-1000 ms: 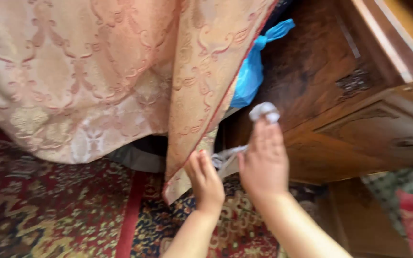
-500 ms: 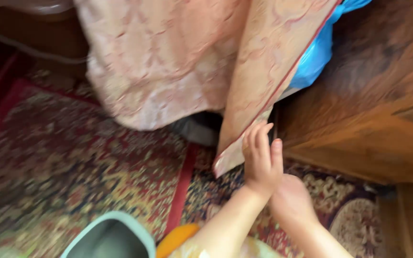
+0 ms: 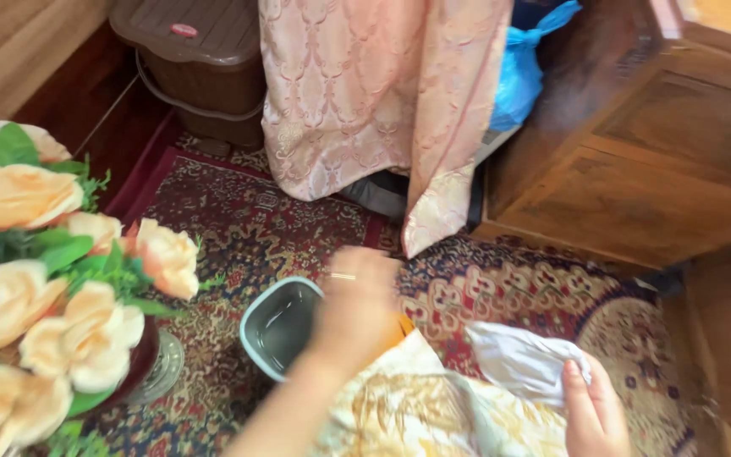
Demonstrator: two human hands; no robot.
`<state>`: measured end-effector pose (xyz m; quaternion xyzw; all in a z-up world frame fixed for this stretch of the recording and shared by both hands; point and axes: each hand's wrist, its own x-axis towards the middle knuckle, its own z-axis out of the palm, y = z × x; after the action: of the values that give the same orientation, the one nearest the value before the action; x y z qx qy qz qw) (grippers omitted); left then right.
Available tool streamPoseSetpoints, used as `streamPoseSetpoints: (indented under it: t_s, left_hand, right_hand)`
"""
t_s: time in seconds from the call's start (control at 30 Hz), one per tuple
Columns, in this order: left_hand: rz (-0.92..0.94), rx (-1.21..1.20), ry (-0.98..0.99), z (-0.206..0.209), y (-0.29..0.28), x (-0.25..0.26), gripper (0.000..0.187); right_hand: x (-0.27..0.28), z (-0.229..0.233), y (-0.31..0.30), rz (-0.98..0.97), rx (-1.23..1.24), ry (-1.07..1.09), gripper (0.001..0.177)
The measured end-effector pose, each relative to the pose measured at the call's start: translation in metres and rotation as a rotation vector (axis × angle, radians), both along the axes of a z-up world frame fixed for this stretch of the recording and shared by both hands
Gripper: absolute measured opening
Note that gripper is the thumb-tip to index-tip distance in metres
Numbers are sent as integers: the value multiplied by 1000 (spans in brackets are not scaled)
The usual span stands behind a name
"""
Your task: The recorder cleans the exterior of a bedside table with a cloth and then organizes the contents of the drawer.
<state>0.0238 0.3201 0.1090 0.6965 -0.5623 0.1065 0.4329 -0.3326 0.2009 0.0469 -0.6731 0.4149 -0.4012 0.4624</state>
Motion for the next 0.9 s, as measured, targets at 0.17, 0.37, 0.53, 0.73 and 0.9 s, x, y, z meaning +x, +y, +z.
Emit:
streamPoseSetpoints:
  t_s: [0.17, 0.37, 0.53, 0.73, 0.9]
  left_hand:
    - [352, 555, 50, -65, 87, 78, 28]
    - [389, 881, 366, -105, 96, 104, 28]
    - [392, 853, 317, -134, 77, 128, 28]
    - [506, 792, 442, -133, 61, 147, 30]
    - [581, 749, 450, -153, 60, 163, 35]
  right_hand:
    - [27, 57, 59, -63, 179, -270, 36]
    - [26, 89, 86, 10, 323, -454, 37]
    - [20, 118, 110, 78, 332, -532, 34]
    - [7, 133, 115, 123, 385, -583, 34]
    - [21, 140, 117, 159, 421, -549, 37]
